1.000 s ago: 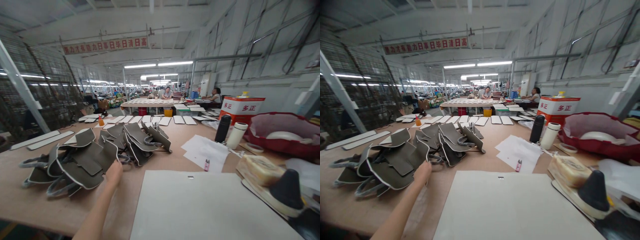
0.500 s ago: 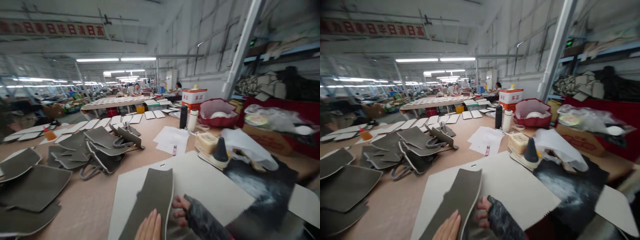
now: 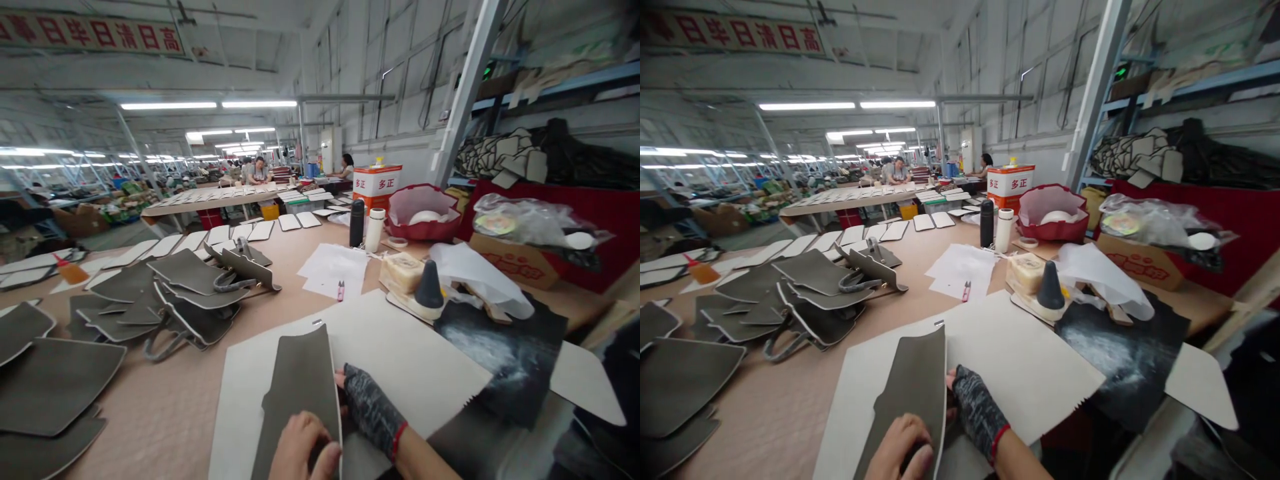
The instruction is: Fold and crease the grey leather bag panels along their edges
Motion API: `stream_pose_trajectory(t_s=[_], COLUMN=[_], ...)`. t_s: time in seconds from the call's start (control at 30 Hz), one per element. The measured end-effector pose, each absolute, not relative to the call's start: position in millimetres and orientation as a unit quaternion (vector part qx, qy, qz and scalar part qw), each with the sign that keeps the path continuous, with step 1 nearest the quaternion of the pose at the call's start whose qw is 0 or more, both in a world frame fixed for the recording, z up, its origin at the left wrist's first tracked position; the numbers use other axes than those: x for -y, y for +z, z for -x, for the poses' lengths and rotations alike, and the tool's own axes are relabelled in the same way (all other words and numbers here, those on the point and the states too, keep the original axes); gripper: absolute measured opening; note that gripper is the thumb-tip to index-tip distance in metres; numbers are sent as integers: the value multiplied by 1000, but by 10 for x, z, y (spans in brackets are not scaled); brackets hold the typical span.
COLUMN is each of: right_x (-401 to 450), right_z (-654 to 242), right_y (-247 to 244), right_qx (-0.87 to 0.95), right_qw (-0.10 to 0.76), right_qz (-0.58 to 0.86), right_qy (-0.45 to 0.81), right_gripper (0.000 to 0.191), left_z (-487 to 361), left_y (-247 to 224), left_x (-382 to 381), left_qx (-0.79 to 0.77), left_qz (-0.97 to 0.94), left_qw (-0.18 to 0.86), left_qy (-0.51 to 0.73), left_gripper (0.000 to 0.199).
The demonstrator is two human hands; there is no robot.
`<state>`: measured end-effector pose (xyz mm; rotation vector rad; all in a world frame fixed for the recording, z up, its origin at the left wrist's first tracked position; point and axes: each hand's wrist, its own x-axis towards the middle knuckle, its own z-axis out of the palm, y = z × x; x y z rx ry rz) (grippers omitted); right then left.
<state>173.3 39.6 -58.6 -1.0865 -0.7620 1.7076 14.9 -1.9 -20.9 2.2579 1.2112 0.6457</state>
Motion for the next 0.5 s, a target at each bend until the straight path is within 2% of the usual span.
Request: stream_pose_trajectory(t_s=[0.17,0.4,0.5], right_x=[-412,-336,-294], right_z=[-1676,-1594,-1567], right_y=[-437,-113,3], right_qx=[317,470,522], right_qw=[457,435,421], right_qz=[443,446,487], right_qy=[703,625,560], right_gripper=[20,30,27], left_z=[-300,-291,-267], left_y=[-63,49,112], left_x=[-194,-331,-289], left_qx=[-554,-607,-595], left_qz=[-717,-685,-693], left_qw=[361,328,331], left_qy=[218,234,237], left_gripper=[36,37,34])
